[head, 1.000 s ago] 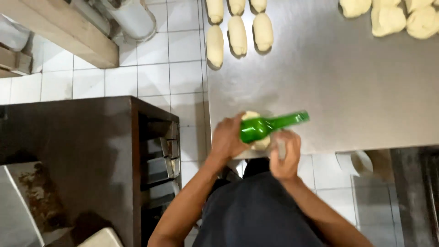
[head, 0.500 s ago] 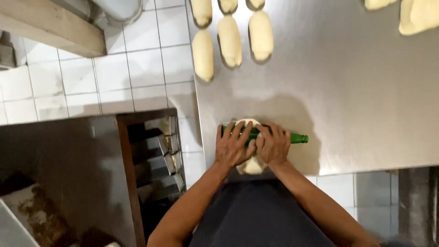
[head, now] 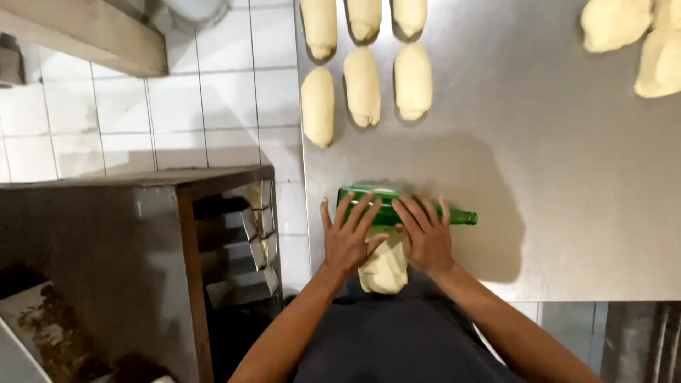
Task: The recorder is flattening pieces of dough using a glass bottle as a rolling pin and then rolling them into loaf shapes.
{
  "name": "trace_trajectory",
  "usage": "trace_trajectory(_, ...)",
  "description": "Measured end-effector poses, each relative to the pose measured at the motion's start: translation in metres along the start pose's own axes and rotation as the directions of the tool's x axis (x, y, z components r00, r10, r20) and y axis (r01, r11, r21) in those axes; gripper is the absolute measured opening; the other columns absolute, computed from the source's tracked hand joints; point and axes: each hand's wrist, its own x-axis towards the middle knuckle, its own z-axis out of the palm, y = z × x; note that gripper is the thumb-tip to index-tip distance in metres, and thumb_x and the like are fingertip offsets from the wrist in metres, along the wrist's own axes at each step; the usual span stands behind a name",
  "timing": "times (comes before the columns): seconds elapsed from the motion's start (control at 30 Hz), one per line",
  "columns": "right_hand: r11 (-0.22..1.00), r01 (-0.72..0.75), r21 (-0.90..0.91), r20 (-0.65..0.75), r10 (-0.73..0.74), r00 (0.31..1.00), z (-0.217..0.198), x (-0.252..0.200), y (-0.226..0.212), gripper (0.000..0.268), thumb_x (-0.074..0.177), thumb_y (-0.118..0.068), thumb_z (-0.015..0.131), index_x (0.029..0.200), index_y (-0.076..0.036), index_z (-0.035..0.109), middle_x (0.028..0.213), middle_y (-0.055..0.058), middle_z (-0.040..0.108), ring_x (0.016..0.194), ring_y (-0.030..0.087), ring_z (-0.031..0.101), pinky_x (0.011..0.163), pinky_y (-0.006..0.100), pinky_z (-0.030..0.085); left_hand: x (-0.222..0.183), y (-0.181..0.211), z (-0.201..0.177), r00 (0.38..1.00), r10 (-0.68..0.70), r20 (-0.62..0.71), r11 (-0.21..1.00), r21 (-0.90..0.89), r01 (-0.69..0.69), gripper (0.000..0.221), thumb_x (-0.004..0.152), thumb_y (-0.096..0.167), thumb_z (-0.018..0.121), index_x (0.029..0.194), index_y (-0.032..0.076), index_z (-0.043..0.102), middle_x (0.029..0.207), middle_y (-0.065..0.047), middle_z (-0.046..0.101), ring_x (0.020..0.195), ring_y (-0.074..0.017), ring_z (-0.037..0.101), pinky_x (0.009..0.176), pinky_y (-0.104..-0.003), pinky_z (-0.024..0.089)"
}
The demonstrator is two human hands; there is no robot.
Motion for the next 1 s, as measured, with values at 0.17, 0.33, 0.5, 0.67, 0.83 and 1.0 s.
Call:
trace_trajectory(0.17,0.999,-0.014,-0.033,0.008,0.014,1.000,0.023,0.041,0.025,0.033,0.102,-0.021,0.056,0.128,-0.009,0.071,0.126,0.013,0.069,0.105,0.035,0.066,0.090,0.053,0.045,0.044,-0.005,0.003,1.000,0.013,0.003,0.999,0.044,-0.014,0.059,0.091,0.040,0.073,0.142,0.012,0.062,0.139,-0.009,0.064,0.129,-0.0342,0.055,0.114,-0.059,0.037)
trace_trajectory(0.33,0.954,-0.300,-0.007,0.307,0.287,0.907,0.012,0.126,0.044,0.032,0.106,-0.028,0.051,0.106,-0.012,0.078,0.107,0.013,0.074,0.090,0.038,0.068,0.082,0.051,0.053,0.120,-0.003,-0.009,0.985,-0.161,0.063,0.984,0.088,0.155,0.037,0.099,0.045,0.064,0.109,0.011,0.075,0.111,-0.009,0.076,0.106,-0.0327,0.068,0.096,-0.047,0.053)
trace_trajectory(0.5,0.960,-0.273,-0.070,0.293,0.281,0.914,-0.027,0.090,0.017,0.036,0.107,-0.033,0.053,0.099,-0.008,0.077,0.110,0.013,0.073,0.088,0.039,0.069,0.078,0.052,0.055,0.106,0.016,-0.045,0.937,-0.301,0.179,0.952,0.000,0.306,0.049,0.092,0.054,0.060,0.106,0.011,0.079,0.098,-0.014,0.077,0.094,-0.0347,0.070,0.081,-0.047,0.055)
trace_trajectory(0.67,0.987,-0.083,-0.135,0.229,0.113,0.967,-0.012,-0.074,-0.021,0.038,0.097,-0.042,0.063,0.121,-0.016,0.074,0.121,0.012,0.069,0.101,0.036,0.068,0.083,0.051,0.055,-0.027,0.036,-0.044,0.994,-0.109,0.012,0.976,0.191,0.105,0.061,0.089,0.058,0.065,0.128,0.011,0.071,0.139,-0.019,0.062,0.136,-0.0420,0.050,0.107,-0.063,0.041)
trace_trajectory(0.83,0.995,-0.017,-0.094,0.212,0.037,0.977,-0.043,-0.143,-0.068,0.056,0.089,-0.048,0.067,0.138,-0.020,0.063,0.129,0.015,0.063,0.110,0.035,0.067,0.085,0.052,0.055,-0.149,0.060,-0.039,0.985,-0.129,0.112,0.978,-0.147,0.145,0.059,0.096,0.043,0.075,0.141,0.008,0.060,0.151,-0.017,0.052,0.147,-0.0446,0.041,0.120,-0.060,0.042)
trace_trajectory(1.0,0.994,-0.091,-0.063,0.404,0.108,0.908,-0.066,-0.160,-0.090,0.074,0.076,-0.057,0.076,0.139,-0.023,0.058,0.133,0.017,0.059,0.105,0.036,0.067,0.081,0.051,0.057,-0.217,0.069,-0.044,0.992,-0.085,0.095,0.941,-0.320,0.111,0.064,0.089,0.031,0.083,0.143,0.009,0.056,0.148,-0.019,0.048,0.147,-0.0523,0.035,0.114,-0.060,0.043)
